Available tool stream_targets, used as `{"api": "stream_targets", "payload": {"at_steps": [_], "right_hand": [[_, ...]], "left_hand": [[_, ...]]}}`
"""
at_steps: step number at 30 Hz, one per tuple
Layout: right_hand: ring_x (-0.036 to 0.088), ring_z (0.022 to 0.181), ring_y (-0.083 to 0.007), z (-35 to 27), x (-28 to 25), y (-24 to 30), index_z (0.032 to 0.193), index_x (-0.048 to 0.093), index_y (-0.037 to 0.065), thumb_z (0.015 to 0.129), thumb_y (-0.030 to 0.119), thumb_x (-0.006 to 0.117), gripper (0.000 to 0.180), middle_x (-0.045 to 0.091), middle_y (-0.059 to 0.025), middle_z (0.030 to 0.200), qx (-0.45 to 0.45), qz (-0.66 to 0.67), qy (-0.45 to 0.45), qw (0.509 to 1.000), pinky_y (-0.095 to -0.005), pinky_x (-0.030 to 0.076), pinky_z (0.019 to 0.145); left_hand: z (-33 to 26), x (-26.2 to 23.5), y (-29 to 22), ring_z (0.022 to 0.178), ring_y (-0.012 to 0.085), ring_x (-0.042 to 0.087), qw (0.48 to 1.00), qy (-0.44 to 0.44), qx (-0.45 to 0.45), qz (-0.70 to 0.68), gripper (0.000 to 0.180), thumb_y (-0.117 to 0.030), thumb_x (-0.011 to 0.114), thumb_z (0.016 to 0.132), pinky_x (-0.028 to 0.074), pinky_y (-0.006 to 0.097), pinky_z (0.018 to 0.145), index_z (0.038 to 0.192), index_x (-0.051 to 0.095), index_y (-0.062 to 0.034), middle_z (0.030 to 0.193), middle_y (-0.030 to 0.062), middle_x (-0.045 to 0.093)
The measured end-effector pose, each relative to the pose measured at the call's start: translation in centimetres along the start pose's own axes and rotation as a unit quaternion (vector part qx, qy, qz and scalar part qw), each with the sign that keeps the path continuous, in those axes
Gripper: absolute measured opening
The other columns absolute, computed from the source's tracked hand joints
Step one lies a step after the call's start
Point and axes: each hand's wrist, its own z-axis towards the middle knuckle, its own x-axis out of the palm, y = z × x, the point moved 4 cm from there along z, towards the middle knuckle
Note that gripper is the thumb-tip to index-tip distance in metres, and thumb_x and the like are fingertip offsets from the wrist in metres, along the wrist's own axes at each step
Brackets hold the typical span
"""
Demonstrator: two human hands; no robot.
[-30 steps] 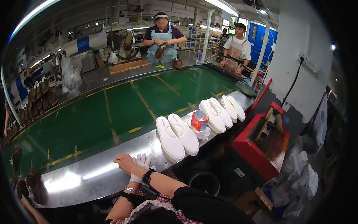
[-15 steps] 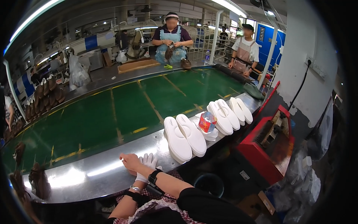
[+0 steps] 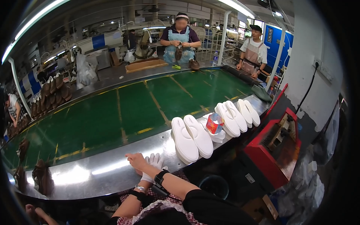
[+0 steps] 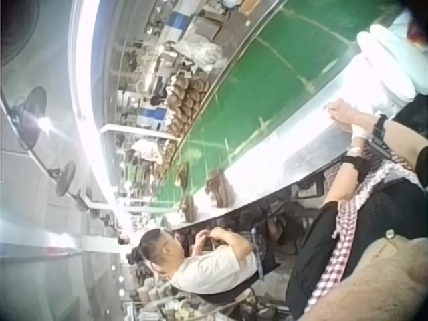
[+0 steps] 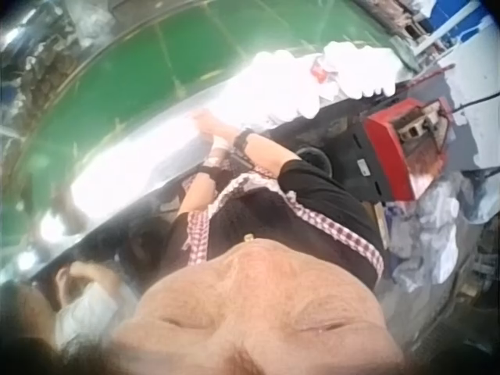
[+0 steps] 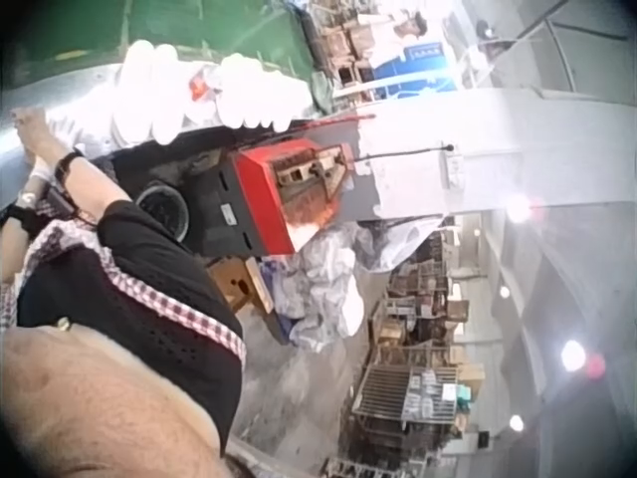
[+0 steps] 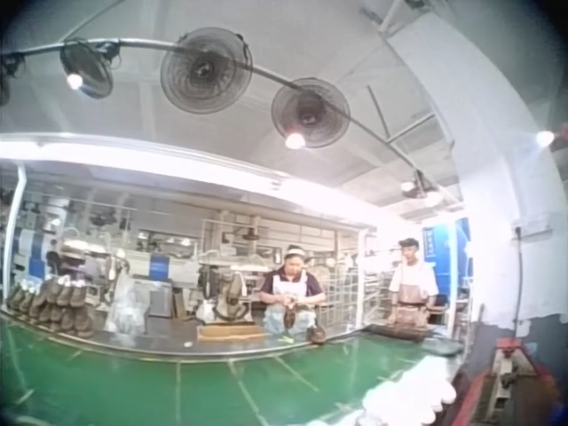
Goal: Inserting insoles into brown shoes and placing them on a factory conveyor belt.
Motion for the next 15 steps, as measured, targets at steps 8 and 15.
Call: {"api": "stream_targets", "payload": {"at_steps": [8,15], "right_hand": [[0.06,0.065,-0.0308,0.08,0.57,-0.1,0.096,0.059,0.008,0.079,0.011,0.052,0.019,0.061,-0.0156,0.074,-0.013,0.048,-0.018,0.999,-0.0367,0.048,0.059],[0.061,0.058,-0.0193,-0.13,-0.27,0.25,0.089,0.063,0.006,0.078,0.017,0.057,0.016,0.062,-0.0101,0.065,0.034,0.051,0.001,0.998,-0.0265,0.048,0.056]], "left_hand": [[-0.2,0.39,0.25,0.106,0.0315,0.037,1.0,-0.022,0.005,0.018,0.056,-0.046,0.055,0.068,0.029,0.047,0.085,0.109,0.05,-0.008,0.116,0.0142,0.043],[0.02,-0.09,0.03,0.106,0.0295,0.037,1.0,-0.005,-0.008,-0.023,0.053,-0.042,0.055,0.068,0.028,0.043,0.086,0.108,0.05,-0.0076,0.115,0.0133,0.044]]}}
